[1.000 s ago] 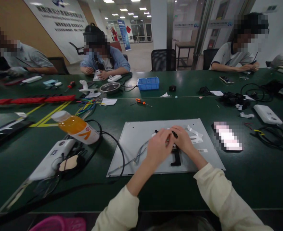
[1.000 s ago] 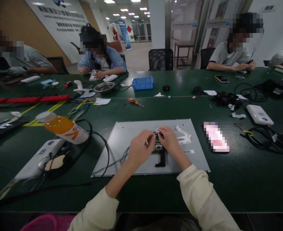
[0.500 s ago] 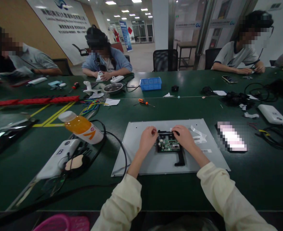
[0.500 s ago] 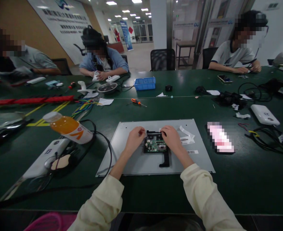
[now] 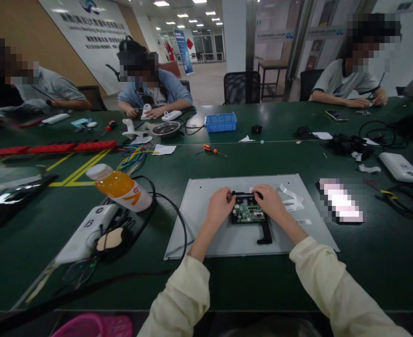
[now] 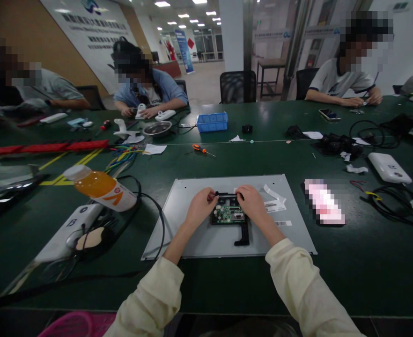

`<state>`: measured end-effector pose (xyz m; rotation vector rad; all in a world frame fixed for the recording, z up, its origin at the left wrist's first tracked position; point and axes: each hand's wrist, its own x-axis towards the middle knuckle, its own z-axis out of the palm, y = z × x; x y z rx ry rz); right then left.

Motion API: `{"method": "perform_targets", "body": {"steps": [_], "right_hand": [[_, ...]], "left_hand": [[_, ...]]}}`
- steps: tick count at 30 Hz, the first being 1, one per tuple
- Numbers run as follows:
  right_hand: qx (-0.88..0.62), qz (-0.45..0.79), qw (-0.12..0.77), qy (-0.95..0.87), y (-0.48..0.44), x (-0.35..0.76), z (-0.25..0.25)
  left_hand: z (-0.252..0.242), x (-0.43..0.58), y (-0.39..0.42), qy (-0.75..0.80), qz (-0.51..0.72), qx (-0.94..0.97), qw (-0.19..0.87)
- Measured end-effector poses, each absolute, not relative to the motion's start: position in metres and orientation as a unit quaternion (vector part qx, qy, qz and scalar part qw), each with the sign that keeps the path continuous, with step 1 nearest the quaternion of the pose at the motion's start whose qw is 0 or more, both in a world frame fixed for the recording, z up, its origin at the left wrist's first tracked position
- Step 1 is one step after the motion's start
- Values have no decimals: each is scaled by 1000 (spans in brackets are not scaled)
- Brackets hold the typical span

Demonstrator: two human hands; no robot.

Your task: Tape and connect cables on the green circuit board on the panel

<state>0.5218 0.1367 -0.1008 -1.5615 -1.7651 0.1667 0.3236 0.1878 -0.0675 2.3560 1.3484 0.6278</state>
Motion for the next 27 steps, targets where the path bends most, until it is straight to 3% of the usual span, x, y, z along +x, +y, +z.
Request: {"method": "perform_targets", "body": {"steps": [27], "right_hand": [[-599,73,411,-683,130,523,-99]], "left_hand": [[-71,326,186,460,216,853,120]]}}
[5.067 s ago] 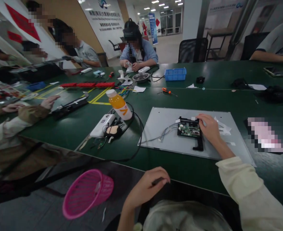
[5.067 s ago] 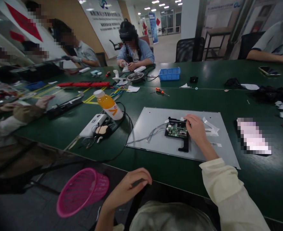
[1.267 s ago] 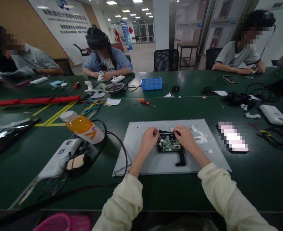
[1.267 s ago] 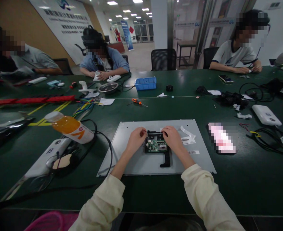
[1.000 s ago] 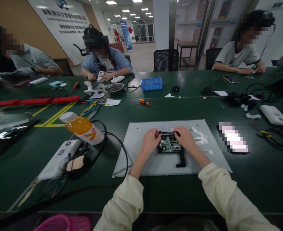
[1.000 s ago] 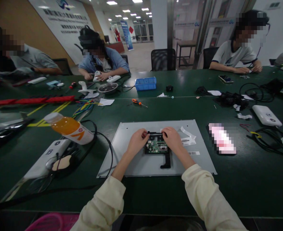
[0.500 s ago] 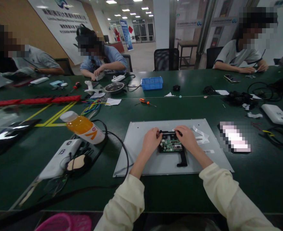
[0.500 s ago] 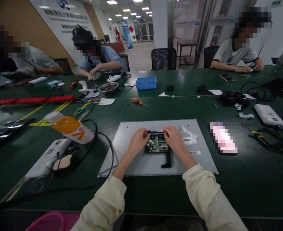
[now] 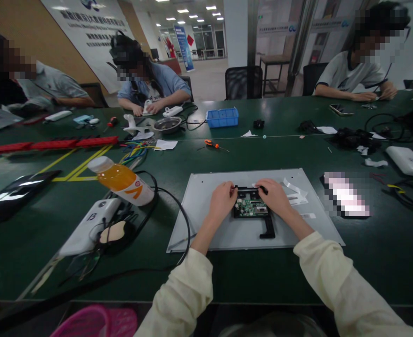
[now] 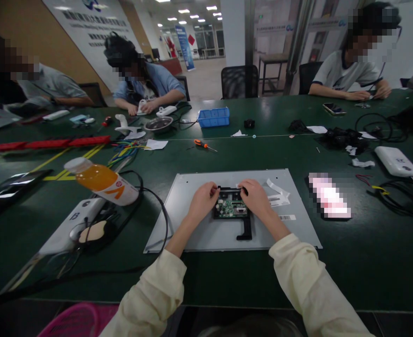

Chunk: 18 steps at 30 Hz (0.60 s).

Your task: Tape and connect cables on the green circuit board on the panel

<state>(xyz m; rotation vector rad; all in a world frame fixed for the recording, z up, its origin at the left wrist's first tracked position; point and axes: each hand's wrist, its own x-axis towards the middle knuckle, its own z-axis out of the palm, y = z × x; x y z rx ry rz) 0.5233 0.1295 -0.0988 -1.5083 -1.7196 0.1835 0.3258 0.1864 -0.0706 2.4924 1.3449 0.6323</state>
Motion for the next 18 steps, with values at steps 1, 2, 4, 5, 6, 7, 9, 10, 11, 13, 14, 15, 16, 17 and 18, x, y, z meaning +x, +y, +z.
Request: {"method": "perform_targets", "body": {"steps": [1,2,4,5,6,7,9,10,11,13,14,15,16,17,18], "right_hand": [[-598,69,415,-682,128,523,-98],[-598,63,418,-681,127,522,-96],[-600,47,422,-678,123,525,-91],[-604,37,422,-675,121,529,-89],[-610,27,420,-671,119,535,-86],[-619,17,418,-665,116,542,-84],[-643,1,414,-645,112,560,-82],[-657,-9,413,-631,110,570,-82],[-670,-18,409,-620,109,580,-82],[-689,-23,396,-607,106,597,-86],[-696,-21,386,-605,105,603,-88],[-702,-18,377,-605,105,607,-90],[-706,-14,366,-606,104,610,-92],[-711,-9,355,-607,104,612,-94],[-715,-4,343,-609,104,613,-96]], "left_hand": [[-70,326,186,462,215,852,118],[-70,327,186,464,215,852,116],[-70,327,186,467,215,850,114],[-69,327,185,468,217,849,114],[-68,327,185,469,221,847,116],[-68,327,185,470,226,845,118],[-66,327,184,469,238,842,123],[-65,327,183,468,244,840,125],[-64,327,183,467,250,839,126],[-63,327,183,465,263,836,125],[-63,327,183,463,268,835,124],[-63,327,183,462,274,835,124],[-64,327,183,460,278,834,124],[-65,327,183,459,281,834,125],[-66,327,184,459,283,832,127]]}}
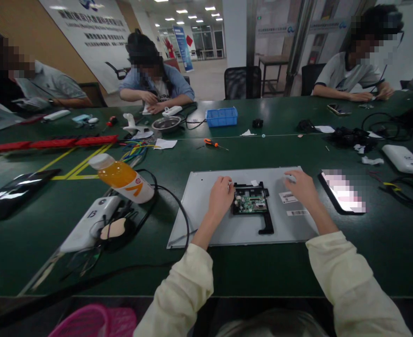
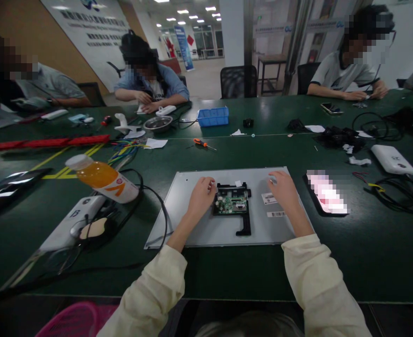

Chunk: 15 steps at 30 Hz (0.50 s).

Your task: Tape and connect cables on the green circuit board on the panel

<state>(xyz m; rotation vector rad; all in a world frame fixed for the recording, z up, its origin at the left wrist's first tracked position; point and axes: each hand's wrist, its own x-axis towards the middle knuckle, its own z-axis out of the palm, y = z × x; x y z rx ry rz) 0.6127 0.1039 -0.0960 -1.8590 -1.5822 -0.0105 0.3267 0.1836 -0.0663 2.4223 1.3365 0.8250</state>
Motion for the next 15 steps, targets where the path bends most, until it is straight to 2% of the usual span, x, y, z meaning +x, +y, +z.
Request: {"method": "perform_targets", "body": {"steps": [6,15], "right_hand": [[-734,21,287,-615,103,611,-101],[-740,53,309,-596,103,612,-103]], "left_hand": [[-71,324,186,474,267,829,129],[-75,321,195,475,248,828,164]]}}
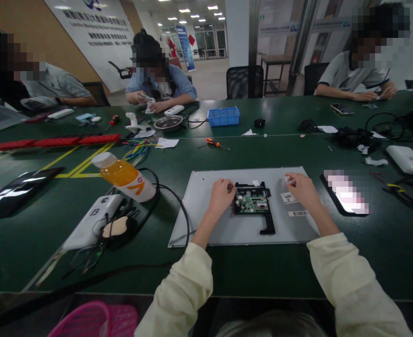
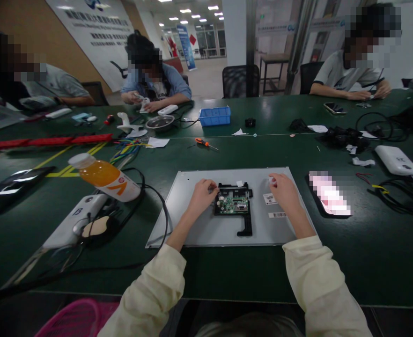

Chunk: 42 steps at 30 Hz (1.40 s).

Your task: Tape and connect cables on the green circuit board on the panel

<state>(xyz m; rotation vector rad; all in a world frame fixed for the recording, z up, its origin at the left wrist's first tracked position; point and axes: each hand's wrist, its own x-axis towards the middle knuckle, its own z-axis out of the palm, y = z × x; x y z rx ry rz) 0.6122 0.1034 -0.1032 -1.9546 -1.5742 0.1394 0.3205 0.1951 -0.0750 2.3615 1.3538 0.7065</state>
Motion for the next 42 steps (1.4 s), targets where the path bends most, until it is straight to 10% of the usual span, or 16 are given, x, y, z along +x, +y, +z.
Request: {"method": "perform_targets", "body": {"steps": [42], "right_hand": [[-629,61,335,-699,125,535,-89]], "left_hand": [[-72,313,208,489,301,779,251]]}}
